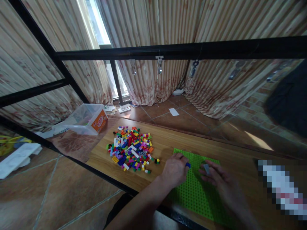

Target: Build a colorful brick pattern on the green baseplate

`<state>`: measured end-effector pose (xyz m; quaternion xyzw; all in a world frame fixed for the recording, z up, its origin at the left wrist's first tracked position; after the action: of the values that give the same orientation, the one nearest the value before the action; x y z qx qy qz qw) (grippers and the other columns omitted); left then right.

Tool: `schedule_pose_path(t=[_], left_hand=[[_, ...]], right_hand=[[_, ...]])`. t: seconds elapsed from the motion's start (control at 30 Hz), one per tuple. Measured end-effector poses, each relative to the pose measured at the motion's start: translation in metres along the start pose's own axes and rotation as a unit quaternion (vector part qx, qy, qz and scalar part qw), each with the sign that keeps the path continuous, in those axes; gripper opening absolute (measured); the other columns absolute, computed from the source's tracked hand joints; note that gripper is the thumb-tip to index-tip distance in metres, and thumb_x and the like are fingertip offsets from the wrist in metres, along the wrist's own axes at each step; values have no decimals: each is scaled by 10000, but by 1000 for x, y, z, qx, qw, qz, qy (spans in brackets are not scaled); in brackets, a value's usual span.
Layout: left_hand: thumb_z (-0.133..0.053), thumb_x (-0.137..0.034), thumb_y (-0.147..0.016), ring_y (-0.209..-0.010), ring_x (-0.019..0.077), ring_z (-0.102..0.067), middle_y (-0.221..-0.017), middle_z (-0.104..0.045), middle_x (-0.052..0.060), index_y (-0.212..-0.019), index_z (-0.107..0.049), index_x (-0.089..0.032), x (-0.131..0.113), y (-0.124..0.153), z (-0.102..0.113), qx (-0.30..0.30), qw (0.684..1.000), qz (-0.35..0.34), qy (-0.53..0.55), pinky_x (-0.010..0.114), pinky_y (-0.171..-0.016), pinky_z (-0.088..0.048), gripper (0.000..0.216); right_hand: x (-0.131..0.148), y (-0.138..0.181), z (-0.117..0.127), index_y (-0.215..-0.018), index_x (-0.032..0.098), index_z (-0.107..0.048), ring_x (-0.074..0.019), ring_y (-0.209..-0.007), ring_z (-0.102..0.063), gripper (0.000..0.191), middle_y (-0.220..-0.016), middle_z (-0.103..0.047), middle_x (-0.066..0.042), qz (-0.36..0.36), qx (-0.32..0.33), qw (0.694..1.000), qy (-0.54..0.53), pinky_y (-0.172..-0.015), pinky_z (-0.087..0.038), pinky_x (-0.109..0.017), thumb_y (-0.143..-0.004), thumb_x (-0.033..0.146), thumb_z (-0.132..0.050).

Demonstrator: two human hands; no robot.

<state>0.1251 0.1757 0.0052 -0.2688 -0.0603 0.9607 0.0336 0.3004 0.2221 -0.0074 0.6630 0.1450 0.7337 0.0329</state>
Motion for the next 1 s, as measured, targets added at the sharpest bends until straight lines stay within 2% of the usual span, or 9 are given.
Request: schedule_pose_path(t=[0.23,0.4,0.53,0.67,1.0], left_hand=[[-524,-260,-892,-1017,205,-584,-1059,-643,64,-1078,-634,-203,14,1,19,-45,997,62,10,329,-927,-495,223],[-522,-235,-885,-990,230,-576,-1014,-652,75,-1029,-644,-192,39,8,51,-110,978,163,-71,363,-907,-471,193],[-576,-249,-847,-1013,262,-570,-1013,-656,103,-969,-649,-158,57,18,69,-113,952,246,-141,392,-901,-453,169],[-534,-203,-847,-1019,293,-580,-996,-664,136,-954,-655,-126,64,24,71,-89,939,279,-181,402,-857,-461,180],[-515,-96,-800,-1002,280,-595,-996,-667,150,-974,-654,-119,73,23,67,-67,933,290,-203,363,-839,-467,224]], right_hand=[[-4,-3,4,-1051,163,-688,-243,-700,-709,561,-940,-736,-109,-4,-14,1000,1,-578,-609,-350,-651,555,-727],[-1,-2,3,-1083,161,-691,-194,-615,-664,590,-903,-735,-93,0,-25,997,77,-495,-542,-293,-653,564,-672],[1,-1,1,-1146,149,-676,-196,-576,-643,641,-691,-708,-54,-1,-21,991,134,-543,-533,-314,-680,585,-619],[0,-3,1,-1163,151,-674,-203,-565,-638,646,-642,-696,-47,3,-19,986,167,-562,-526,-331,-694,588,-593],[0,-1,-2,-1096,184,-713,-207,-548,-634,571,-611,-688,-40,25,-1,976,216,-553,-515,-336,-721,590,-569]])
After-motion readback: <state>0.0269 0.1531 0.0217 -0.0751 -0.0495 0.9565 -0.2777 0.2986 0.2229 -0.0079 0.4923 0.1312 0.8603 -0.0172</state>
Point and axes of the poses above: each hand's wrist, its own y-axis away from the middle knuckle, its own z-axis out of the back of the hand, x = y × z, the point moved 3 cm from there along -y, towards the middle knuckle
